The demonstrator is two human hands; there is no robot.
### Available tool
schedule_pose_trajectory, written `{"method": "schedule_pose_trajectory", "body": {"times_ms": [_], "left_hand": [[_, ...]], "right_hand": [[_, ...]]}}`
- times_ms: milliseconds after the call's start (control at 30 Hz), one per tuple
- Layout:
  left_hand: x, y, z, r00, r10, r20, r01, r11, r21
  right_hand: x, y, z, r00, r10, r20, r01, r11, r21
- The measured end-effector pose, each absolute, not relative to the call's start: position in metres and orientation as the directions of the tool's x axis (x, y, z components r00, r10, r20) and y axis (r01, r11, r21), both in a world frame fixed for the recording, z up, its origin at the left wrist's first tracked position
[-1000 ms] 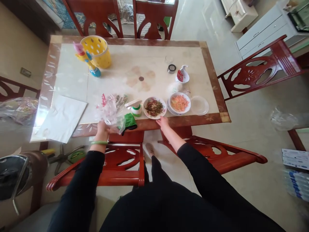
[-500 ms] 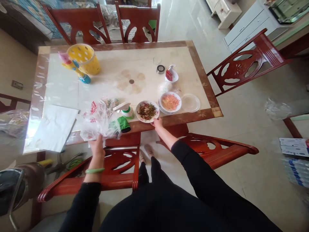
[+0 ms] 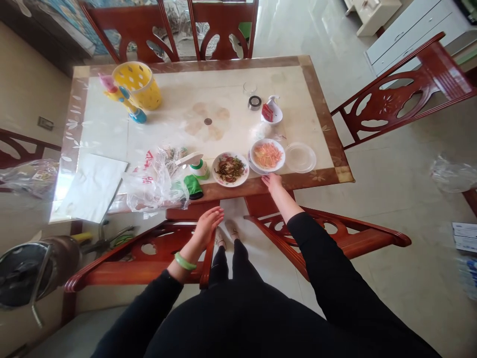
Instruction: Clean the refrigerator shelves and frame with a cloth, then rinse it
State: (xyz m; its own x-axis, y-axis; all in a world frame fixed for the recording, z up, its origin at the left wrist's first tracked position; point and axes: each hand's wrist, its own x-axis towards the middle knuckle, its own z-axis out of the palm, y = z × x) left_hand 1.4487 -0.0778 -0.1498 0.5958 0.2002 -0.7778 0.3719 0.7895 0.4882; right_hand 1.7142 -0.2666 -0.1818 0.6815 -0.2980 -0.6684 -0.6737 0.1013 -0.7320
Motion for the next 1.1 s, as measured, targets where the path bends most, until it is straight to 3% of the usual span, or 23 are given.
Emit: {"method": "schedule_pose_trajectory", "body": {"times_ms": [300,600,767,867,933,1000,1033,1100], "left_hand": [[1.494,-0.089,-0.173,0.569,0.196,-0.799,0.42,0.766,0.486],[1.486,-0.062,-0.18,0.517,0.364,-0.774,0.387,0.708,0.591],[1.484,-0.041,-0.173,0.509,0.557,-0.656,0.322,0.583,0.746],[1.482,-0.019,-0.16,0.625,0.662,-0.413,0.251,0.331,0.91],[1.481,0.002,-0.156,0.741,0.658,-0.138,0.215,-0.037,0.976],[1.481,0.028,-0.159,0.795,0.605,0.028,0.288,-0.419,0.861],[1.481,0.041,-0.163,0.791,0.612,0.019,0.39,-0.528,0.754],[1.478,0.065,-0.176,0.73,0.673,-0.123,0.626,-0.585,0.515]], "right_hand": [[1.728,-0.275,-0.192,0.682,-0.281,-0.676,-0.687,0.072,-0.723],[1.727,-0.278,-0.193,0.681,-0.316,-0.661,-0.675,0.078,-0.733],[1.727,-0.279,-0.195,0.669,-0.341,-0.66,-0.682,0.071,-0.728],[1.726,-0.281,-0.195,0.667,-0.356,-0.654,-0.684,0.057,-0.728],[1.724,-0.282,-0.194,0.671,-0.363,-0.646,-0.68,0.044,-0.732],[1.722,-0.283,-0.191,0.678,-0.363,-0.639,-0.677,0.03,-0.735],[1.721,-0.284,-0.189,0.682,-0.361,-0.636,-0.675,0.022,-0.737],[1.718,-0.285,-0.185,0.693,-0.353,-0.629,-0.671,0.004,-0.741]]}}
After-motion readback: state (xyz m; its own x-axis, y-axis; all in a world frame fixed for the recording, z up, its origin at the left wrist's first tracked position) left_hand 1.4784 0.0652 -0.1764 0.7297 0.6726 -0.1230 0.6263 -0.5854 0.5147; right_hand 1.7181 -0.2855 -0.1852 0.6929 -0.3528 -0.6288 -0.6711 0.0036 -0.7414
